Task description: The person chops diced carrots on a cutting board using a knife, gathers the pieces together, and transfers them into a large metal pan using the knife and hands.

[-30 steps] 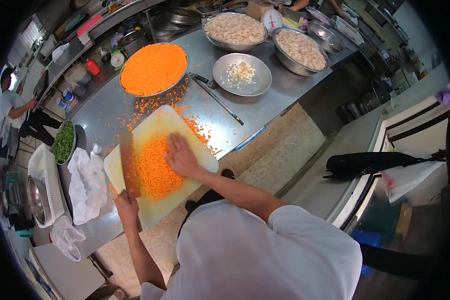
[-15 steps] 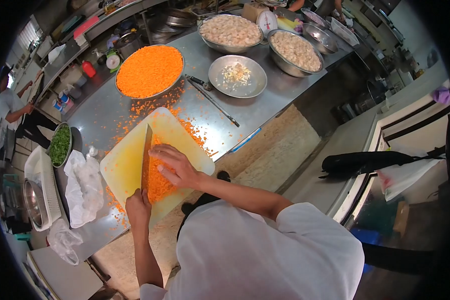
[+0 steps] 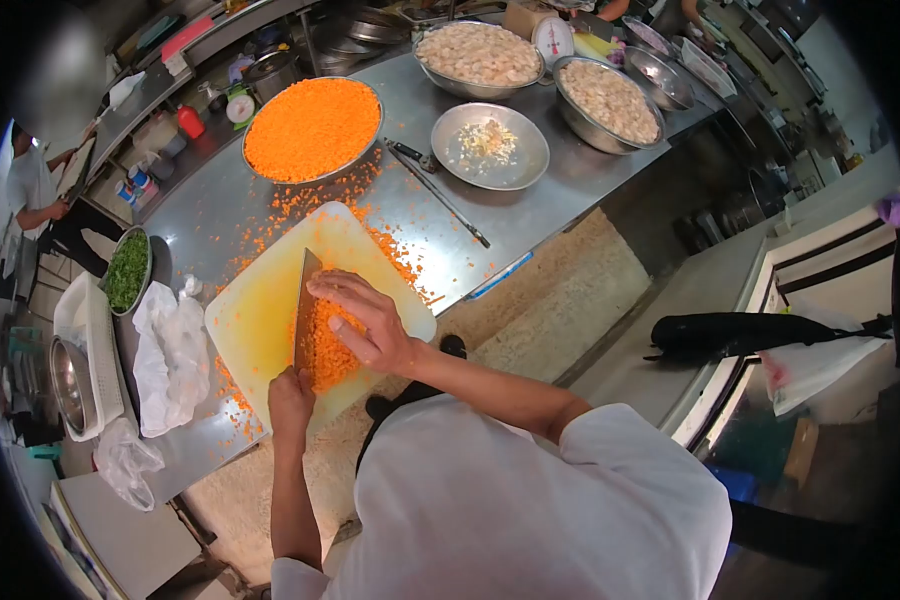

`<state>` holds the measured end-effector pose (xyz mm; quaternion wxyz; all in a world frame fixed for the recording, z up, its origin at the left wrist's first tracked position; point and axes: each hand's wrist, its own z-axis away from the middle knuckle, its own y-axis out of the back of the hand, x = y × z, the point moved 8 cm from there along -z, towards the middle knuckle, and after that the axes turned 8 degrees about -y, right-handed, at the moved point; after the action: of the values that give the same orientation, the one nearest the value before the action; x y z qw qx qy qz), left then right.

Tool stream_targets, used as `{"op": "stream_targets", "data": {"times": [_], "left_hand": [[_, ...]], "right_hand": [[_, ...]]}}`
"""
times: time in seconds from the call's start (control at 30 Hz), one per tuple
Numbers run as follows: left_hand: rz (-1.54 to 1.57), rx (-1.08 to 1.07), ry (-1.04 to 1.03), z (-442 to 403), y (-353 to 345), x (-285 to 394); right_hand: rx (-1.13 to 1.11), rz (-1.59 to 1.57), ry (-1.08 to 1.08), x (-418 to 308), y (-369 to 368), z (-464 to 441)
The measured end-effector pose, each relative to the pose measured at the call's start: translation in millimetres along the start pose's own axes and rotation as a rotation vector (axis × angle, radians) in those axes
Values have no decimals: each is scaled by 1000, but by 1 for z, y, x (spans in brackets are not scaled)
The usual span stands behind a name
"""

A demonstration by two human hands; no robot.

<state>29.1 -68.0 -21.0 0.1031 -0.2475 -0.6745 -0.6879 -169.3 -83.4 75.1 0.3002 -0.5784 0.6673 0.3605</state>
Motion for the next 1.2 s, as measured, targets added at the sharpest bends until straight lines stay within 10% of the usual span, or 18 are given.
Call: {"op": "stream_targets", "data": {"times": [0.5,0.7,1.2], "left_hand": [[132,62,49,23,33,7],[71,-482,-244,43,0,-6],[-181,-55,-9,-11,30,-34]], "right_hand": [[95,22,5,7,43,-10],[208,67,-21,8,71,-14],[182,40,-128,27,59,-4]]}}
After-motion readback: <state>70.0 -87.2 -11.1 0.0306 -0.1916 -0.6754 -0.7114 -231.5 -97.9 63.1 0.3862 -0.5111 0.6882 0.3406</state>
